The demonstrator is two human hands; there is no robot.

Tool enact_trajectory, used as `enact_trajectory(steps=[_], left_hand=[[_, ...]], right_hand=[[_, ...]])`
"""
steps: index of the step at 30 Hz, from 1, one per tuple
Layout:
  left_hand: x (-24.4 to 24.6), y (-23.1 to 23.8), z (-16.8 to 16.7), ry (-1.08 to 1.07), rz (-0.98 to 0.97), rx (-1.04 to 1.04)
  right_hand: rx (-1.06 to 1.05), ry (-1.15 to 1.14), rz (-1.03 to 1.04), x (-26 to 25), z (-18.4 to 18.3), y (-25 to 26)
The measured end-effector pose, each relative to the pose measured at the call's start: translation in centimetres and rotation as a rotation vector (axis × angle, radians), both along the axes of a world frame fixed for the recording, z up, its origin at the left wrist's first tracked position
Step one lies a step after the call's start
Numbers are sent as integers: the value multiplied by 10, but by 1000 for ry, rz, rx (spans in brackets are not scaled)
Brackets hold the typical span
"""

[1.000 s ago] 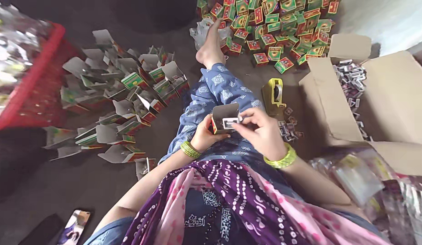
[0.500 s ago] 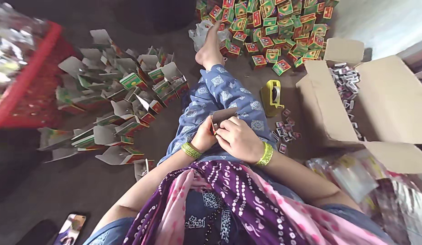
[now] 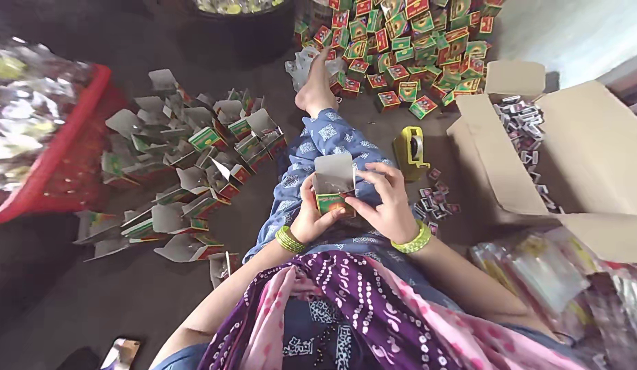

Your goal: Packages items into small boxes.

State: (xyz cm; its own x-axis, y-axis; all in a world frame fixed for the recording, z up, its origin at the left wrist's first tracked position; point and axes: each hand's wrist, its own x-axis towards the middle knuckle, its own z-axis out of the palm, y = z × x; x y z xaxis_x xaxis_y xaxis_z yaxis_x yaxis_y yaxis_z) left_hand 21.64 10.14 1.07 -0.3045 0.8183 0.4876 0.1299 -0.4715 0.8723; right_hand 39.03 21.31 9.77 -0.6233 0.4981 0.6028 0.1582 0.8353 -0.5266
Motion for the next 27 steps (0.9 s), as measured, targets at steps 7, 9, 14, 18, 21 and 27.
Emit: enact_trajectory(steps=[7, 9, 14, 18, 21, 27], left_hand=[[1, -6, 4, 63, -66, 6], [1, -7, 6, 72, -80, -4], [1, -6, 5, 64, -85, -93], [1, -4, 5, 3, -101, -115], [2, -2, 2, -51, -130, -73], [1, -1, 1, 30, -153, -109]], right_hand=[[-602, 30, 449, -3, -33, 12], [-579, 26, 483, -5, -38, 12], [-362, -114, 349, -6, -38, 12], [-527, 175, 367, -5, -30, 13], [-640, 146, 405, 2, -15, 15], [-364, -104, 426, 5, -4, 15]])
